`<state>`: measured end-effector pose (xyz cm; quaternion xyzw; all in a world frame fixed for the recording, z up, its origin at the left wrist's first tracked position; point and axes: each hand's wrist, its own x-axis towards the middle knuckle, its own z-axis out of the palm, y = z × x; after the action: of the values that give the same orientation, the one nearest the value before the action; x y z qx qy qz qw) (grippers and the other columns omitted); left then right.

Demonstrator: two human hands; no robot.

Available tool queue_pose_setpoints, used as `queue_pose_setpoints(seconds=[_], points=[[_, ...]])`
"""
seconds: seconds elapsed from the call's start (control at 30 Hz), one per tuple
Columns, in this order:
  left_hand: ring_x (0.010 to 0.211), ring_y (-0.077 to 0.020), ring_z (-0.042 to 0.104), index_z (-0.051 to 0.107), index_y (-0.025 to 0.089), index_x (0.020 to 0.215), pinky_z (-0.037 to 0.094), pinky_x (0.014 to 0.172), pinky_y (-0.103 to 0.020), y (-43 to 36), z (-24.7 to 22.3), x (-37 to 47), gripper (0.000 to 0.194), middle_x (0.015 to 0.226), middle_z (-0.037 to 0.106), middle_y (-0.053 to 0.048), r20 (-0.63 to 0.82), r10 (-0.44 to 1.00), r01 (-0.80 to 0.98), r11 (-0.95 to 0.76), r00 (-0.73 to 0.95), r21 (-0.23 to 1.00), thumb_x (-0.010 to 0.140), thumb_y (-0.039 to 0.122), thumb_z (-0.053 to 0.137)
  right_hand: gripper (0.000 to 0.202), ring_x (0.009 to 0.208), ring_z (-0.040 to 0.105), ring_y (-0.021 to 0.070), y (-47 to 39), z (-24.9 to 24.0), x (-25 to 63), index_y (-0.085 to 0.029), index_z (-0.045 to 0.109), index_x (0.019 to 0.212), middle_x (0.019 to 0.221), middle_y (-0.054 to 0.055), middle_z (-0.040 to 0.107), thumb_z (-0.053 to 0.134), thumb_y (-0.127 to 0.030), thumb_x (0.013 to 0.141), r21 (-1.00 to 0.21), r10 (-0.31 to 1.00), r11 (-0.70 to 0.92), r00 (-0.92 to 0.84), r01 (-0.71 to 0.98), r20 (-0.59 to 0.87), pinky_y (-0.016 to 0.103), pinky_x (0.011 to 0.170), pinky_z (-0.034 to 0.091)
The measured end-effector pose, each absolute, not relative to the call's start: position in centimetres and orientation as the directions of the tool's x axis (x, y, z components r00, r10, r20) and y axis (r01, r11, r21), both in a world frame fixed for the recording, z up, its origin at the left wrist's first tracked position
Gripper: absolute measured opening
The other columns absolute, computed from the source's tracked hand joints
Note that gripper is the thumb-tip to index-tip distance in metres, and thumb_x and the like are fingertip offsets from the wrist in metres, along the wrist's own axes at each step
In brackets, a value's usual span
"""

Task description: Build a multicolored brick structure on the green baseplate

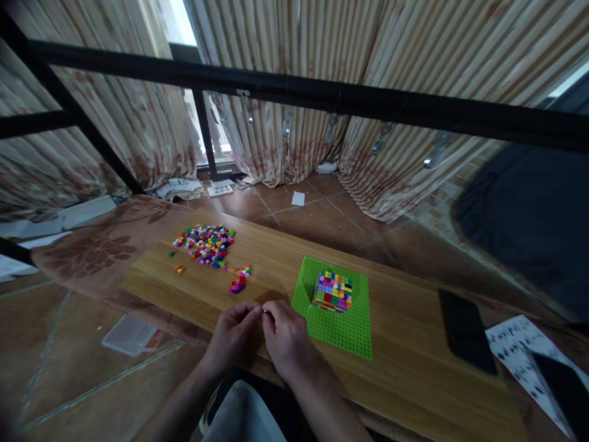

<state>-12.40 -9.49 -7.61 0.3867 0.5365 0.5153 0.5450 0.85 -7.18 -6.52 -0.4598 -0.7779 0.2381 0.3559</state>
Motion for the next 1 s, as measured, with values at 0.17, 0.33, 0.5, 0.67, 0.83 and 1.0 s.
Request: queue_pose_setpoints(seconds=[0.17,0.33,0.5,0.67,0.83,1.0], points=[[0.050,-0.0058,0.040,0.062,0.014,0.069,0.030,0.050,-0.018,-9.2,-6.3,-10.1,0.036,0.055,0.050,0.005,-0.335,0.936,-0.351,0.352,0.109,0.868,0.070,0.048,0.072,0.015,0.076,0.063,0.0132,-8.4,-4.9,3.6,-0.022,0.066,0.090,0.083,0.000,0.067,0.052,-0.021,0.088,-0.820,0.943,0.322,-0.235,0.473,0.235,0.025,0.071,0.048],[0.048,-0.0051,0.040,0.062,0.014,0.072,0.029,0.049,-0.019,-8.9,-5.7,-8.3,0.033,0.055,0.050,0.005,-0.375,0.908,-0.386,0.418,0.186,0.822,0.067,0.045,0.074,0.013,0.081,0.064,0.0147,-9.3,-4.7,5.6,-0.024,0.069,0.093,0.087,0.000,0.069,0.058,-0.025,0.086,-0.890,0.976,0.207,-0.147,0.407,0.160,0.027,0.075,0.049],[0.050,-0.0051,0.043,0.064,0.014,0.074,0.031,0.049,-0.019,-8.9,-5.7,-6.6,0.031,0.062,0.057,0.003,-0.391,0.896,-0.397,0.444,0.211,0.803,0.066,0.042,0.076,0.013,0.080,0.065,0.0149,-10.2,-5.1,7.1,-0.024,0.070,0.091,0.086,0.000,0.070,0.061,-0.030,0.085,-0.922,0.991,0.137,-0.046,0.363,0.129,0.027,0.074,0.050],[0.050,-0.0057,0.044,0.062,0.014,0.073,0.033,0.051,-0.020,-8.4,-5.7,-4.7,0.033,0.063,0.056,0.003,-0.376,0.901,-0.391,0.433,0.218,0.812,0.066,0.044,0.074,0.015,0.080,0.065,0.0157,-9.9,-5.1,8.9,-0.023,0.069,0.090,0.084,0.001,0.069,0.058,-0.033,0.087,-0.893,0.984,0.171,-0.019,0.415,0.179,0.027,0.073,0.051],[0.054,-0.0081,0.046,0.065,0.014,0.092,0.036,0.054,-0.022,-7.4,-5.5,-3.3,0.029,0.069,0.058,0.001,-0.240,0.963,-0.198,0.260,0.120,0.945,0.080,0.040,0.058,0.021,0.086,0.063,0.0170,-6.9,-4.1,11.5,-0.022,0.069,0.095,0.094,0.004,0.067,0.052,-0.034,0.091,-0.714,0.927,0.305,-0.026,0.630,0.373,0.031,0.079,0.050],[0.064,-0.0133,0.056,0.059,0.020,0.120,0.045,0.065,-0.026,-6.4,-5.1,-2.8,0.037,0.082,0.065,-0.002,-0.023,0.993,0.194,0.001,0.112,0.981,0.086,0.028,0.048,0.026,0.084,0.059,0.0195,-3.5,-4.2,13.0,-0.019,0.071,0.091,0.091,0.007,0.064,0.048,-0.032,0.093,-0.452,0.880,0.336,-0.104,0.827,0.464,0.034,0.078,0.049]])
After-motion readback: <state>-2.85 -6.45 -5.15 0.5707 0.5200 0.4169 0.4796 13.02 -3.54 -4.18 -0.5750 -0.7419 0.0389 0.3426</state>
